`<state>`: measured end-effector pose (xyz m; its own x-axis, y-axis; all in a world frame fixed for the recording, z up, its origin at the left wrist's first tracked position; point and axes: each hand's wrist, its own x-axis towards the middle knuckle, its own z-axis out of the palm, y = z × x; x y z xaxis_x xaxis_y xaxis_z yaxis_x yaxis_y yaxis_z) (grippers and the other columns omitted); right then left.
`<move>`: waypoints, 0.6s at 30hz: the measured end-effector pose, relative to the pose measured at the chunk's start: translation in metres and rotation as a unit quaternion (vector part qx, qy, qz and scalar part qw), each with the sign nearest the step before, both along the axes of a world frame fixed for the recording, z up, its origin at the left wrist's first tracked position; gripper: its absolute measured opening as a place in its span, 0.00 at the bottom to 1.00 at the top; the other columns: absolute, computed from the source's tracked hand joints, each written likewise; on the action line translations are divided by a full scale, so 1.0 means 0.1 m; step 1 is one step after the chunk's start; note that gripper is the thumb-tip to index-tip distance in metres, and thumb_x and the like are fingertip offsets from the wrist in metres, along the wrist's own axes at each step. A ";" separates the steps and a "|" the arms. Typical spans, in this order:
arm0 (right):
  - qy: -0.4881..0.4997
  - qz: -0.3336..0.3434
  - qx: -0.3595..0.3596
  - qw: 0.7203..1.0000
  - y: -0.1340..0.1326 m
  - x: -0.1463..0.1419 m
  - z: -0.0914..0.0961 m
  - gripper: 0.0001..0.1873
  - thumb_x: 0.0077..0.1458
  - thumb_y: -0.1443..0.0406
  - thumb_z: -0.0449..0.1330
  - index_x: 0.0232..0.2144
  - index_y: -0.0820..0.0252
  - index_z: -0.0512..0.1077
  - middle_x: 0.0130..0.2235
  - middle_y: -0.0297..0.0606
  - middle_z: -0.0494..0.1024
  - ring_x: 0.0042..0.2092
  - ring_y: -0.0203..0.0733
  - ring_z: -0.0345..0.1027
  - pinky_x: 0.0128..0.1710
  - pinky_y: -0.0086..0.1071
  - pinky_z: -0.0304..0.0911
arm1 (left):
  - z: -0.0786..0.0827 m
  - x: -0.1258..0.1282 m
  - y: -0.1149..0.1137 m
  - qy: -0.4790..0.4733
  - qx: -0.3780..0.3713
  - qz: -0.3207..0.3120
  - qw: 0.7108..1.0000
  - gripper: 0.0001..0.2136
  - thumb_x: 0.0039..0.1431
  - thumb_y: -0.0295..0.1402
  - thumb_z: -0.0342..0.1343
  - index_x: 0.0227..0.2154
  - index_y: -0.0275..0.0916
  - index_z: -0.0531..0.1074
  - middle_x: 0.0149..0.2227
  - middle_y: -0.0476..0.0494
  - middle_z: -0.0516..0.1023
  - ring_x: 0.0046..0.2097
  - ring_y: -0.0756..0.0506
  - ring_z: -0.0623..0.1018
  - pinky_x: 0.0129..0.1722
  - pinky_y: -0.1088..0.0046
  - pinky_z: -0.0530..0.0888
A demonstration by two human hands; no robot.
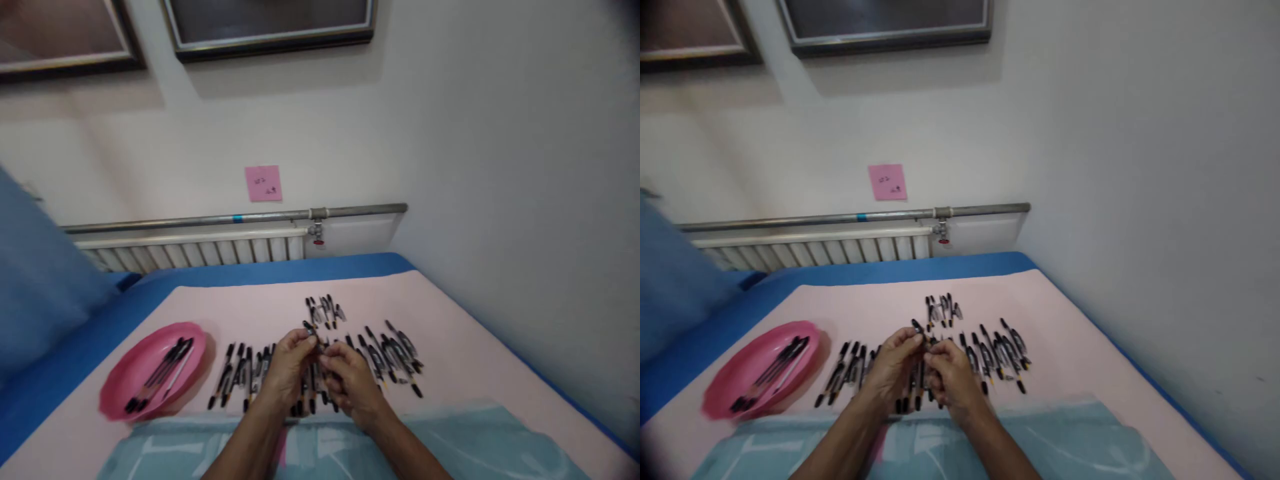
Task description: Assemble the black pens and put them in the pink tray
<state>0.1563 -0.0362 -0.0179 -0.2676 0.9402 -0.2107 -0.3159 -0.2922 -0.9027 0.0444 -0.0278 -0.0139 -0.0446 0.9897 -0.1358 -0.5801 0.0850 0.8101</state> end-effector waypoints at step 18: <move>-0.338 -0.123 0.268 0.894 -0.26 0.35 0.28 0.17 0.48 0.54 0.54 0.35 0.59 0.70 0.37 0.41 0.76 0.37 0.43 0.70 0.33 0.28 0.67 | 0.56 -1.95 -0.29 0.454 0.012 0.310 0.835 0.17 0.52 0.40 0.46 0.42 0.39 0.67 0.33 0.45 0.73 0.30 0.51 0.72 0.29 0.76 0.67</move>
<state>0.1918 -0.0620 0.0098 -0.0208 0.9677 0.2514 0.3591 0.2419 -0.9014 -0.1504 -0.0572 0.0421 -0.6239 0.7397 0.2523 0.3480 -0.0261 0.9371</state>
